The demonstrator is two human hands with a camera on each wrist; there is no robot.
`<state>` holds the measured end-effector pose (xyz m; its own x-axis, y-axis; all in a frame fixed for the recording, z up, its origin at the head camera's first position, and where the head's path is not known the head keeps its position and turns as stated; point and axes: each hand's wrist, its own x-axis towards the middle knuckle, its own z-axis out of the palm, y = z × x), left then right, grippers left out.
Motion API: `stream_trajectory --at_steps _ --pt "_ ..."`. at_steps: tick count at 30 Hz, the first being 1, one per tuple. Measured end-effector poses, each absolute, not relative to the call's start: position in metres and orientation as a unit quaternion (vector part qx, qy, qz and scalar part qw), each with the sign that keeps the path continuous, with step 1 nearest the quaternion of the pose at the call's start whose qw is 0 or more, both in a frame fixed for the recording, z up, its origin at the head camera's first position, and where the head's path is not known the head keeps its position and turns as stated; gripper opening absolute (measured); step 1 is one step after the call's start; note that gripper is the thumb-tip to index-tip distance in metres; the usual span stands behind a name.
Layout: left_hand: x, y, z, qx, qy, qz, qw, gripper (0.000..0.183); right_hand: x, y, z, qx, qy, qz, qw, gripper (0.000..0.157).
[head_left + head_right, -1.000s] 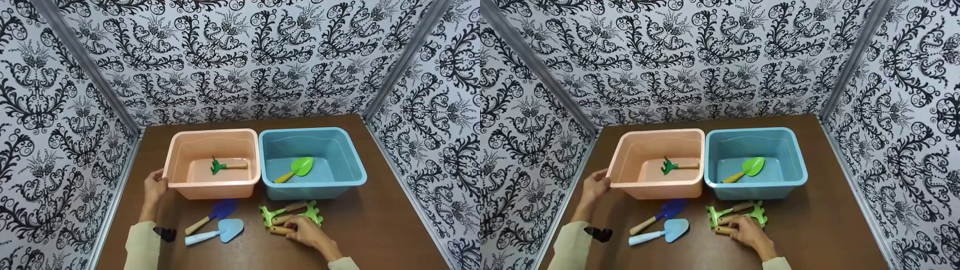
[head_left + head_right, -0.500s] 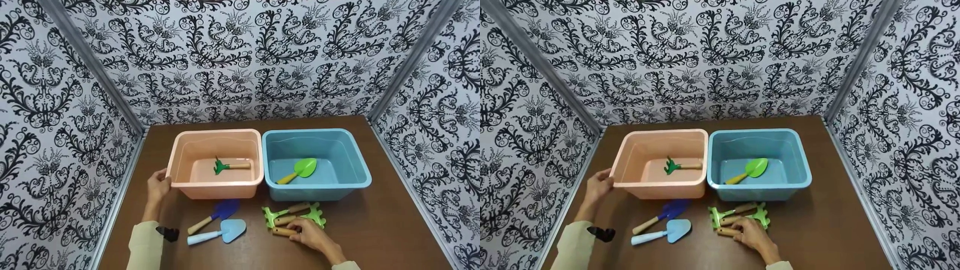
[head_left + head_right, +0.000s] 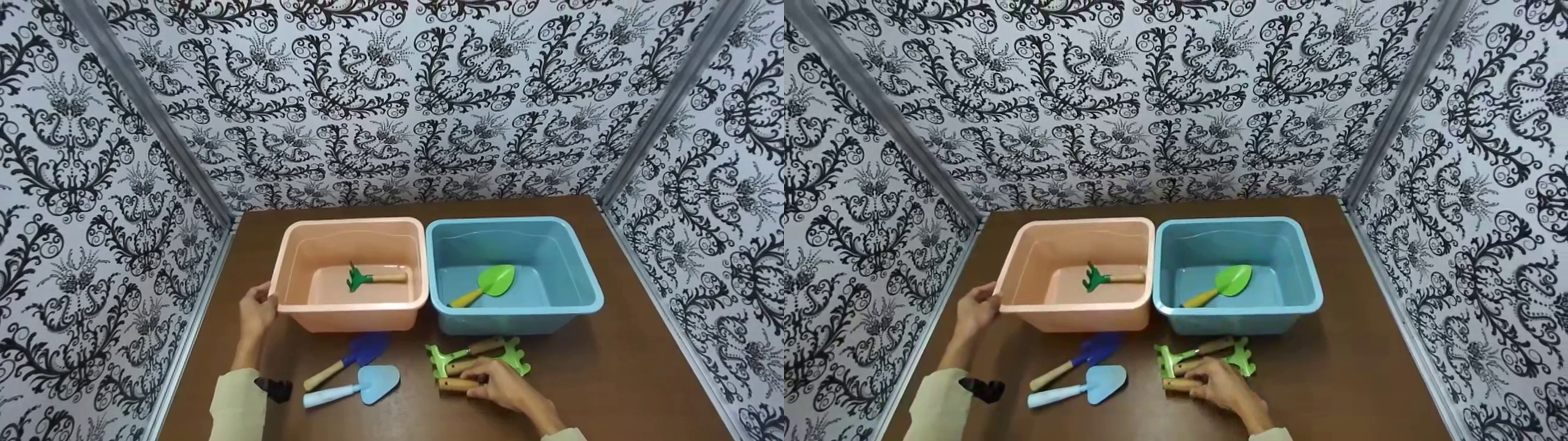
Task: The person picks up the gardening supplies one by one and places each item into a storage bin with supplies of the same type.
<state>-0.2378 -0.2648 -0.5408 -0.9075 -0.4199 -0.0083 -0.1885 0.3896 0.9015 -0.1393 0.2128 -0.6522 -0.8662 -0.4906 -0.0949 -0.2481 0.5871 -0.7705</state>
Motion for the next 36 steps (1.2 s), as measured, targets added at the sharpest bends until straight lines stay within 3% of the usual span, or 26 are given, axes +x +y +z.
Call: stream_trajectory --at_steps 12,27,36 --pt "-0.234 -0.266 -0.546 0.174 -0.832 -0.512 0.124 0.035 -0.141 0.2 -0.63 -0.274 0.865 -0.407 0.108 0.028" --pt "-0.235 -0.264 -0.544 0.184 -0.831 -0.517 0.096 0.038 -0.144 0.188 -0.596 -0.286 0.869 -0.393 0.091 0.026" --pt "-0.233 -0.263 -0.539 0.185 -0.833 -0.514 0.087 0.038 -0.147 0.181 -0.577 -0.298 0.881 -0.365 0.038 0.025"
